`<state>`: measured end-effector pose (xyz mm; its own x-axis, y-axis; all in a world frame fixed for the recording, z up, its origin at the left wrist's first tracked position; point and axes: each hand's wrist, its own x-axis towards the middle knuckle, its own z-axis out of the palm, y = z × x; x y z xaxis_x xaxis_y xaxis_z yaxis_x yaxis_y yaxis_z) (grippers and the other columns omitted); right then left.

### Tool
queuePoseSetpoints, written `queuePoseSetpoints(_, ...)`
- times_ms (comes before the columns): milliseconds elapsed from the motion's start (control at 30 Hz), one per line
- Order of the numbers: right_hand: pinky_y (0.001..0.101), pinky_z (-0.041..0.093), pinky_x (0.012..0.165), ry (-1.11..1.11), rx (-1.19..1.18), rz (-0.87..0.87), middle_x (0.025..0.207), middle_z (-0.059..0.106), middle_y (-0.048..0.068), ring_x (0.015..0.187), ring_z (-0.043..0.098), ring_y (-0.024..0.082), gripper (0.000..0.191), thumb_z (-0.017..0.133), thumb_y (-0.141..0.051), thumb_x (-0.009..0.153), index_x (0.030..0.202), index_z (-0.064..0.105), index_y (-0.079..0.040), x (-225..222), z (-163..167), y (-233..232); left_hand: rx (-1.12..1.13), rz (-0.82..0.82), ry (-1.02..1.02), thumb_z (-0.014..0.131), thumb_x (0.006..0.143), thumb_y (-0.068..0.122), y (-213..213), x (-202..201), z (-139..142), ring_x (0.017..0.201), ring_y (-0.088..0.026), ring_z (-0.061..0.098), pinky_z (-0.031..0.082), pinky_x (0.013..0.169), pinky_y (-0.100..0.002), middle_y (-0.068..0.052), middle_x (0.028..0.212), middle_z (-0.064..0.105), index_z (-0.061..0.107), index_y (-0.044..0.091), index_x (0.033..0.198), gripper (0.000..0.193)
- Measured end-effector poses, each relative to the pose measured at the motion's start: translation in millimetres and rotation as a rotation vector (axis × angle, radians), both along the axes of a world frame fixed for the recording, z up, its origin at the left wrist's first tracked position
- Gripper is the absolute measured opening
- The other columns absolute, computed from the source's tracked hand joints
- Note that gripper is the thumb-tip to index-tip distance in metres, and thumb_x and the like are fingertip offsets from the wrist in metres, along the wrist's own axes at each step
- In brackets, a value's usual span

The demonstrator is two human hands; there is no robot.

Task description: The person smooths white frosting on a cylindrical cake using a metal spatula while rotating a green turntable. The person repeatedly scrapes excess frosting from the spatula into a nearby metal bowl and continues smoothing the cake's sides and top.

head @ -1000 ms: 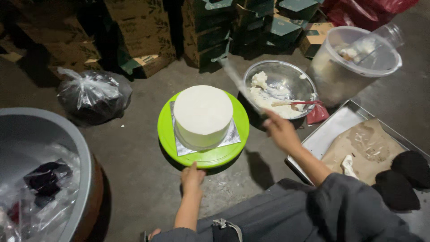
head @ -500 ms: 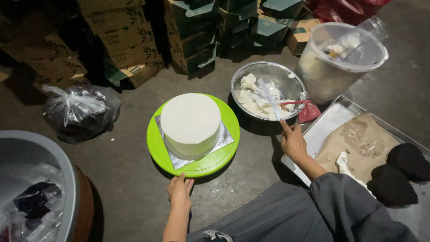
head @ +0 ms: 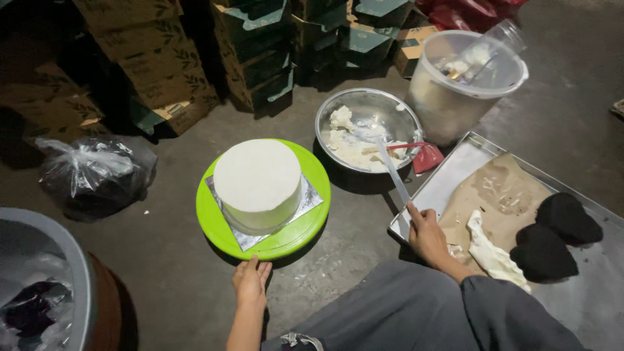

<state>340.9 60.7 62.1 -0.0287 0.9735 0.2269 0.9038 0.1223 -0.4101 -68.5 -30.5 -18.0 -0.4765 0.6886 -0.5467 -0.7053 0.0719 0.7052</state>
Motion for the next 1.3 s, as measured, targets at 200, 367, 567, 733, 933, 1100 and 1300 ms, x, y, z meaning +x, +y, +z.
queuePoseSetpoints(200,0.0463,0.054,0.083,-0.029,-0.147,0.000,0.116,0.057,0.018,0.095,0.066,0.037,0.061,0.062,-0.018,0.090,0.148,0.050,-0.030,39,-20,-57,-0.036,-0.031,0.012,0.060,0.099,0.009,2,6,11,0.109,-0.038,0.069,0.059,0.098,-0.048,-0.022,0.113,0.065,0.054,-0.007,0.109,0.020)
queuePoseSetpoints(367,0.0443,0.051,0.087,-0.016,-0.282,0.015,0.128,0.051,0.021,0.104,0.061,0.038,0.070,0.073,-0.023,0.082,0.148,0.052,-0.027,86,-24,-110,-0.001,-0.057,-0.017,0.062,0.097,0.009,4,11,6,0.108,-0.038,0.069,0.059,0.096,-0.048,-0.023,0.112,0.065,0.054,-0.006,0.108,0.020)
queuePoseSetpoints(567,0.0344,0.052,0.080,0.205,-0.094,0.025,0.100,0.059,0.010,0.089,0.061,0.020,0.047,0.058,-0.018,0.100,0.147,0.058,-0.018,84,37,-82,-0.044,-0.149,-0.006,0.062,0.097,0.014,4,20,8,0.101,-0.037,0.072,0.059,0.090,-0.046,-0.020,0.107,0.065,0.057,-0.003,0.110,0.022)
queuePoseSetpoints(733,0.0274,0.051,0.069,0.595,-0.242,0.424,0.105,0.061,0.004,0.078,0.054,0.010,0.052,0.059,-0.020,0.097,0.149,0.053,-0.015,-17,97,22,-0.167,-0.104,0.026,0.061,0.101,0.022,5,13,18,0.096,-0.030,0.070,0.058,0.088,-0.041,-0.012,0.107,0.064,0.058,-0.001,0.114,0.026)
queuePoseSetpoints(933,0.0432,0.052,0.076,0.052,0.075,0.534,0.101,0.066,0.012,0.088,0.066,0.032,0.043,0.057,-0.022,0.098,0.141,0.060,-0.024,-135,123,82,-0.047,-0.021,0.109,0.059,0.096,0.017,17,2,7,0.084,-0.016,0.068,0.057,0.078,-0.035,-0.005,0.098,0.070,0.063,0.005,0.108,0.017)
queuePoseSetpoints(1100,0.0491,0.053,0.078,-0.048,0.042,0.488,0.104,0.066,0.014,0.091,0.067,0.039,0.040,0.054,-0.024,0.098,0.137,0.062,-0.027,-162,129,100,-0.063,0.017,0.120,0.062,0.098,0.016,21,14,0,0.078,-0.016,0.061,0.054,0.076,-0.037,-0.006,0.094,0.066,0.063,0.004,0.106,0.014)
queuePoseSetpoints(1300,0.0506,0.054,0.081,-0.145,0.038,0.466,0.107,0.065,0.017,0.091,0.067,0.041,0.042,0.053,-0.025,0.097,0.139,0.061,-0.027,-169,124,113,-0.064,0.035,0.103,0.061,0.097,0.015,21,15,-3,0.080,-0.016,0.063,0.054,0.077,-0.036,-0.006,0.095,0.068,0.063,0.005,0.106,0.014)
